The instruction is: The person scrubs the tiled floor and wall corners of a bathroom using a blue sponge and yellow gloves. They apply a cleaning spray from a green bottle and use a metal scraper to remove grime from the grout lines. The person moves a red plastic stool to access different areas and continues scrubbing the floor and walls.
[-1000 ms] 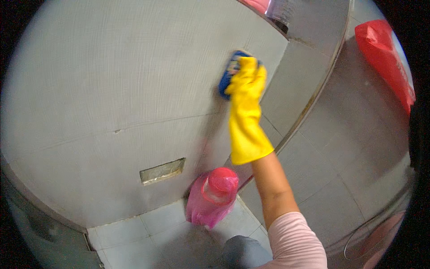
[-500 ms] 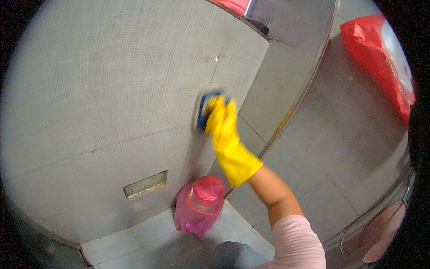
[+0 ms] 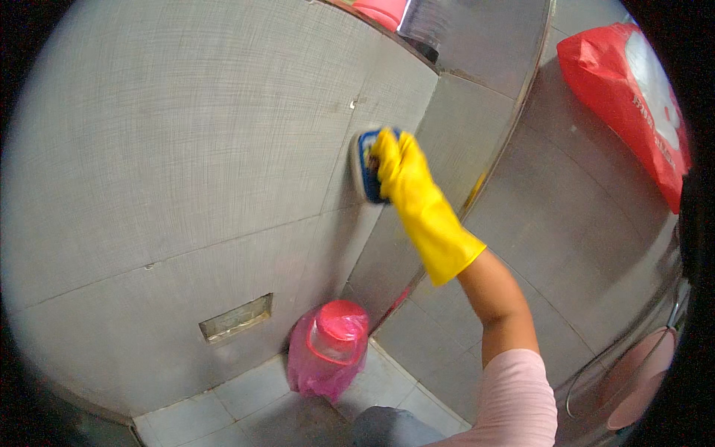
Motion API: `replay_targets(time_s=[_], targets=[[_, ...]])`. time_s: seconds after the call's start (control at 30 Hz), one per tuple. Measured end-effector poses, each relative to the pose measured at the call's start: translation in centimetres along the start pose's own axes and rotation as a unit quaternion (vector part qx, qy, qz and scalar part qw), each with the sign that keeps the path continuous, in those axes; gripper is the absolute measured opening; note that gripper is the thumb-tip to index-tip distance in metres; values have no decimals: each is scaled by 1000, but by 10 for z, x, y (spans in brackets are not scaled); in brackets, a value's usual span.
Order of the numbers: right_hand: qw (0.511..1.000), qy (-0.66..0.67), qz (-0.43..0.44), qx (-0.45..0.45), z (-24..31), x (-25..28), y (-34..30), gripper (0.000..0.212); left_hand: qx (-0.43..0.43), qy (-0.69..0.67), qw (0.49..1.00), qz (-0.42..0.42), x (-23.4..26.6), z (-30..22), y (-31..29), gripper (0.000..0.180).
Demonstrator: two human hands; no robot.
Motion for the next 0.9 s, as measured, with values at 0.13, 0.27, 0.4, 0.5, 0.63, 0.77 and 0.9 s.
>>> replay_targets(time_s=[0.13,0.27,0.4,0.5,0.63,0.77,0.9], targets=[[997,63,-34,-37,35,26,41,36,-8,6,1000,4,-4,-8,-2,139],[998,-21,-62,13,-15,-3,-6,33,-5,9,1000,1,-5,2,0,139],[994,98,-30,-44,22,28,44,36,-15,16,1000,6,-10,-7,-1,139],[994,94,-49,-36,18,19,32,36,-10,12,1000,7,-10,-2,-2,140],[993,96,-8,-63,23,-1,12,36,-1,13,1000,5,-5,8,0,140],[978,194,-30,66,103,22,46,39,-16,15,1000,13,-12,-9,-3,141],[992,113,16,61,78,-8,16,32,-12,15,1000,18,-13,-4,0,141]])
Point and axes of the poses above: each hand's wrist, its own y-axis towards the middle knuckle, its own x-axis out of the back of the hand, z = x × y, the point moved 10 cm from there along y, towards the middle knuckle, and after that the axes turned 10 degrees about -x, right-handed, at the moved point
